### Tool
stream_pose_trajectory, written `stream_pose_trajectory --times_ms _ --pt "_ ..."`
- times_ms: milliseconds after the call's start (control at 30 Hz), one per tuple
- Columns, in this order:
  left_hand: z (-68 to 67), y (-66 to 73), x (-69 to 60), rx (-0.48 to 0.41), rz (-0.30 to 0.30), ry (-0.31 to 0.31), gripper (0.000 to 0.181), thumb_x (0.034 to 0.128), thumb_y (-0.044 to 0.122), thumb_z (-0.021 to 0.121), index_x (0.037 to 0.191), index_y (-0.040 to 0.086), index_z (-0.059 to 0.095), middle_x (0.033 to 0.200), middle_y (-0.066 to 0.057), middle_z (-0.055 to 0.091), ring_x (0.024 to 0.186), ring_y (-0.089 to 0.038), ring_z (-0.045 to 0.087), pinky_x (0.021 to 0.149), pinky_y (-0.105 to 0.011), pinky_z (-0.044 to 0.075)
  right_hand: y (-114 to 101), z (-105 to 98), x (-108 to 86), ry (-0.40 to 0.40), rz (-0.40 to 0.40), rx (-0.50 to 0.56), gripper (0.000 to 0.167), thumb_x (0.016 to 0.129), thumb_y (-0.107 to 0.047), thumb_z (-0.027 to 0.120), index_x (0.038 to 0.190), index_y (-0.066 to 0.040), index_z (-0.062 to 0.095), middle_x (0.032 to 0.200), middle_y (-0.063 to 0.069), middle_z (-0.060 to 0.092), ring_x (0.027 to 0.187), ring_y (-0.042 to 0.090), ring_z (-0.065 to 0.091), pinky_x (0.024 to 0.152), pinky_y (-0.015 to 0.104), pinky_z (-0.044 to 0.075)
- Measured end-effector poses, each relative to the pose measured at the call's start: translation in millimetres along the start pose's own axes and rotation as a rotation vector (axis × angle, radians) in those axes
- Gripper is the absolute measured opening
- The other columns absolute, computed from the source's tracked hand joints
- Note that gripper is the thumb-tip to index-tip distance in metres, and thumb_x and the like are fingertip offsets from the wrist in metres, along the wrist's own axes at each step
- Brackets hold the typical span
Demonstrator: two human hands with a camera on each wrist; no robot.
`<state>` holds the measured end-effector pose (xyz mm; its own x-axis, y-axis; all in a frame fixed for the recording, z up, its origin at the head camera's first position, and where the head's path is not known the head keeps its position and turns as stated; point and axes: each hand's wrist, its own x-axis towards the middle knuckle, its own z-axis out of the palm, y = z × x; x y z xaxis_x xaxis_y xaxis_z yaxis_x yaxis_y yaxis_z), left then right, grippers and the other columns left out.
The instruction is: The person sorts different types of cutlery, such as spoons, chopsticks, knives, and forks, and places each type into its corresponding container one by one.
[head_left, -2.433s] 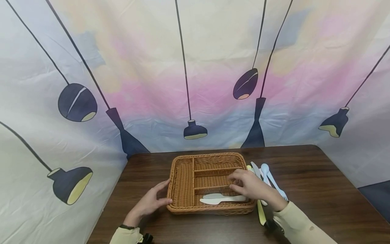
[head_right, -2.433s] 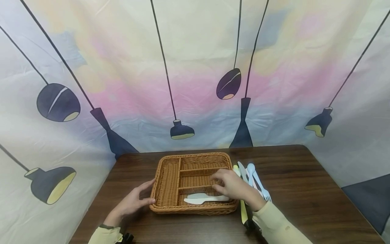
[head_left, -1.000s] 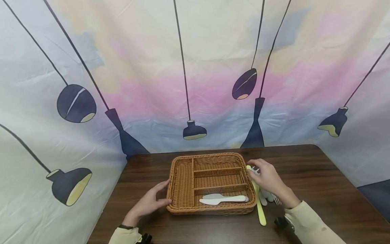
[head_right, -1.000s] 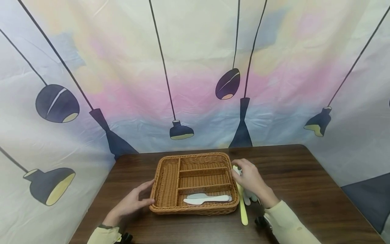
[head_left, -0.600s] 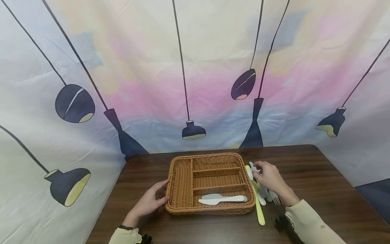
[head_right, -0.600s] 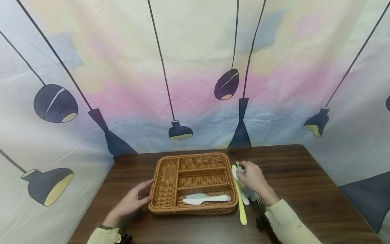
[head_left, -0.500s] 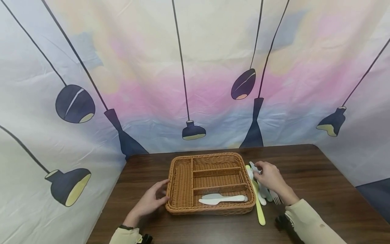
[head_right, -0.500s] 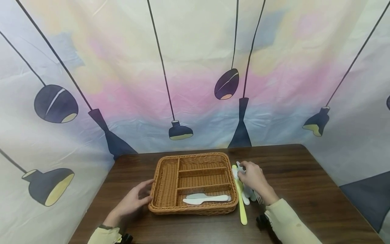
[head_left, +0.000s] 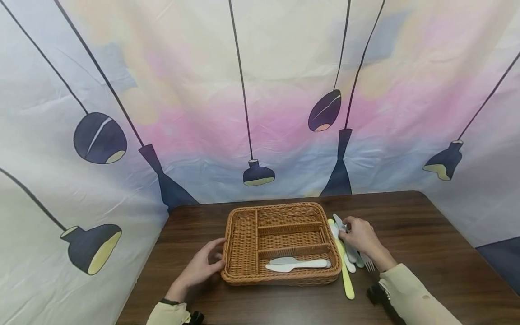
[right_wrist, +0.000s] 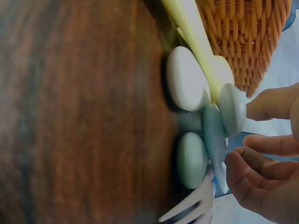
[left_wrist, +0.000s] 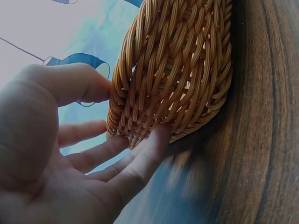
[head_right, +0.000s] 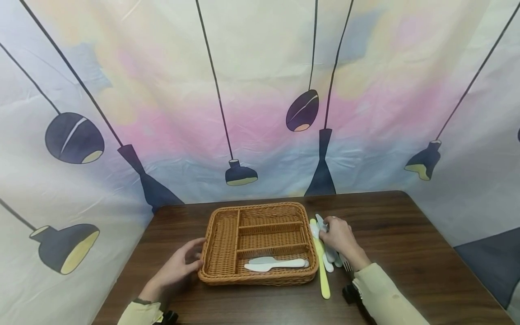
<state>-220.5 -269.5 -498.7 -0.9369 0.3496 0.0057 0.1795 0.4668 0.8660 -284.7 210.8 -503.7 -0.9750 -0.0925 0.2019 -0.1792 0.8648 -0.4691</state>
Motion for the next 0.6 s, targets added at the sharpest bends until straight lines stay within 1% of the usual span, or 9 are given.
stream_pose_trajectory --times_ms 267,467,600 --pt "-2.5 -1.7 0.6 -0.003 -0.009 -0.013 0.065 0.0926 0.009 0.066 0.149 0.002 0.034 0.143 -0.024 0.039 0.106 -0.032 0.06 0.075 -0.025 0.052 3.4 4.6 0.1 0.001 -0.01 -0.006 0.034 0.084 -0.022 0.072 0.107 0.003 0.067 0.083 0.008 0.066 0.066 0.018 0.058 0.063 0.042 0.047" --pt "-3.0 -2.4 1.0 -0.001 -0.016 -0.018 0.065 0.0926 0.01 0.066 0.149 0.002 0.034 0.144 -0.024 0.038 0.108 -0.032 0.059 0.075 -0.025 0.052 1.9 4.6 -1.5 -0.017 0.004 -0.013 0.034 0.085 -0.021 0.072 0.107 0.003 0.067 0.075 0.005 0.062 0.057 0.014 0.051 0.053 0.033 0.041" --pt "-2.9 -2.7 0.9 0.008 -0.02 -0.019 0.065 0.0929 0.012 0.067 0.149 0.003 0.035 0.144 -0.024 0.038 0.108 -0.031 0.06 0.075 -0.025 0.052 1.3 4.8 -2.5 -0.032 0.011 -0.015 0.035 0.085 -0.022 0.072 0.109 0.003 0.067 0.076 0.006 0.063 0.057 0.013 0.051 0.051 0.031 0.041"
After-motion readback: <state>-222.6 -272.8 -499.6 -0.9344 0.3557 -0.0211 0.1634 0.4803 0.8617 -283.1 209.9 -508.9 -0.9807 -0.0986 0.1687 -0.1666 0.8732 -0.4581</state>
